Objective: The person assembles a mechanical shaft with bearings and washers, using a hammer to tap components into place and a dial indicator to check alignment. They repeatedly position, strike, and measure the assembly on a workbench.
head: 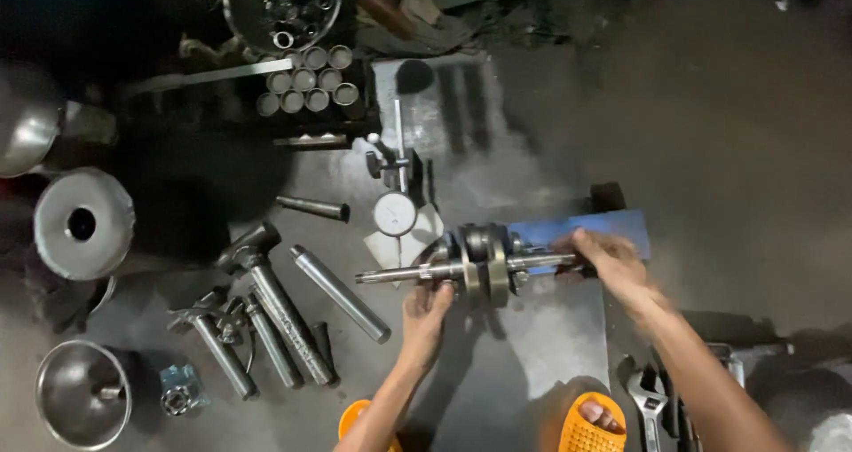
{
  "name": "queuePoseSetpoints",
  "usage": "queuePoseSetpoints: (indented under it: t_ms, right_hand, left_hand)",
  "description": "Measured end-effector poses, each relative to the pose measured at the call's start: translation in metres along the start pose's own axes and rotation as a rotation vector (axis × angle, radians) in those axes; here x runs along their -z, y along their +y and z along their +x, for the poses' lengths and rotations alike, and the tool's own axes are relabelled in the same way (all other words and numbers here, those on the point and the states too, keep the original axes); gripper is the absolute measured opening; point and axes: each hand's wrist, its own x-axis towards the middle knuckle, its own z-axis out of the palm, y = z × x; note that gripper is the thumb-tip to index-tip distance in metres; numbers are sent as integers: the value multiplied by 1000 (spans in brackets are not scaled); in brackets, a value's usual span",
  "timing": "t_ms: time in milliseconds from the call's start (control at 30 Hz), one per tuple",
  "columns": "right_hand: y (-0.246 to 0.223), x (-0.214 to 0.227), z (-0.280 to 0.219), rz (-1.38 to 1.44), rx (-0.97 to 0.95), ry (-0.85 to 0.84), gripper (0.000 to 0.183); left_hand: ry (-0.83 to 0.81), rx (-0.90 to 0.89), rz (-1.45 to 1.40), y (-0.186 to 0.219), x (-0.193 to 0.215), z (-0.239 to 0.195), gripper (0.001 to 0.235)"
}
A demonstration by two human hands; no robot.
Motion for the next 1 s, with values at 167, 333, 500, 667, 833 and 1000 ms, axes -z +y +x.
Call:
queuePoseSetpoints:
  t_ms: [167,333,500,667,833,1000]
  right_hand:
    - [45,0,23,-195,-170,-176,42]
    - [29,-10,12,-188,-213,-142,40]
    - [59,2,19,-182,-314,-71,43]
    - [40,-3,17,-506,-450,23,36]
    - [70,8,23,-435,-389,-65,32]
    - [64,8,21,-491,-329,-102,30]
  left_hand:
    - [-53,-34,-122,-33,3,3,53]
    - [-108,-21,-241,25,-16,-2,80]
    - [-198,-54,-360,49,-23,-3,96]
    - [-202,32,-308,51,-19,-2,98]
    - [-208,-1,-339,67,-19,-3,94]
    - [-205,73,-367,71,-18,-1,97]
